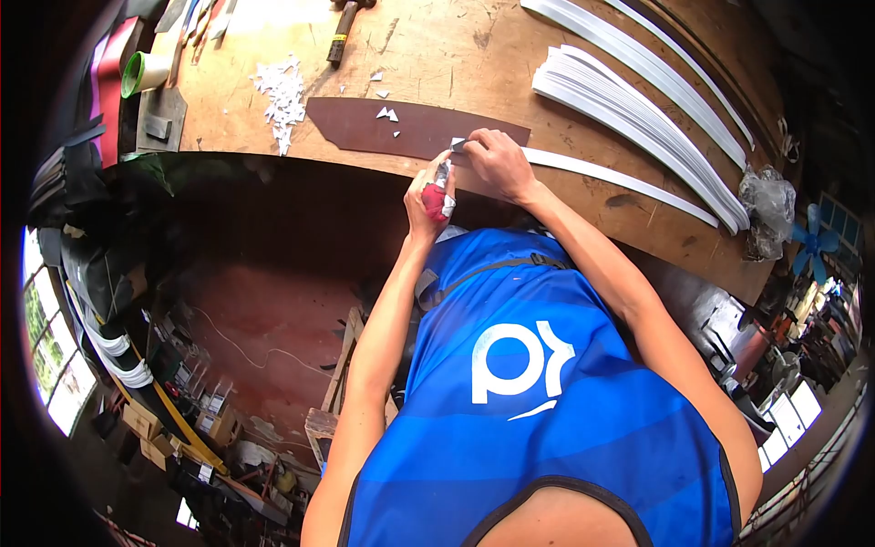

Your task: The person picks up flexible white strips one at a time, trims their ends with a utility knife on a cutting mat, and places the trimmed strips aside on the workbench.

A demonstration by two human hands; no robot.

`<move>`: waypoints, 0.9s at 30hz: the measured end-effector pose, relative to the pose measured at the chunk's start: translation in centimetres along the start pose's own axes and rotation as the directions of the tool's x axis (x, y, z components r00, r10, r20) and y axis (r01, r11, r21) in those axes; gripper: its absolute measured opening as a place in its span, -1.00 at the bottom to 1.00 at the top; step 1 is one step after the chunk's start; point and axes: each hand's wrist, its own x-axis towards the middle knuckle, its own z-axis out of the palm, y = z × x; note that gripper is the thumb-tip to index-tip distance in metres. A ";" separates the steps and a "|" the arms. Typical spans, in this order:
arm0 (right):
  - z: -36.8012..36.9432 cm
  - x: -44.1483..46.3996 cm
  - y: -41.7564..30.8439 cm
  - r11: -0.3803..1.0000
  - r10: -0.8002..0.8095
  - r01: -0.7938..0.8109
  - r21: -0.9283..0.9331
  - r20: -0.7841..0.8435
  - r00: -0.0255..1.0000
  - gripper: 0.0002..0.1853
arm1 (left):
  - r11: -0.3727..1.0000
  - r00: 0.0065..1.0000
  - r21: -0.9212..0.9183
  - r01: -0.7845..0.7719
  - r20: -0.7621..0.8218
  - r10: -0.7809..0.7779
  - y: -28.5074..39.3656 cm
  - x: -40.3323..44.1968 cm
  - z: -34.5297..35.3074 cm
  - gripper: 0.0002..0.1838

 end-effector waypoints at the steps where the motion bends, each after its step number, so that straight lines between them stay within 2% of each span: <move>1: 0.0 0.0 0.0 1.000 -0.009 0.009 0.000 -0.002 1.000 -0.84 | 1.000 1.000 -0.002 -0.022 -0.008 0.022 -0.1 0.0 0.1 -0.74; 8: 0.0 0.0 0.2 1.000 -0.027 0.027 -0.006 -0.001 1.000 -0.84 | 0.997 0.998 -0.065 -0.050 -0.042 0.047 -0.2 0.1 0.2 -0.69; 24: 0.4 0.3 0.2 1.000 -0.026 0.026 -0.018 -0.029 0.999 -0.89 | 0.997 0.998 -0.059 -0.047 -0.035 0.045 -0.4 0.1 0.3 -0.68; 27: 0.5 0.2 0.2 0.999 -0.031 0.030 -0.016 -0.041 0.999 -0.89 | 0.999 0.999 -0.029 -0.035 -0.009 0.034 -0.1 0.0 0.0 -0.73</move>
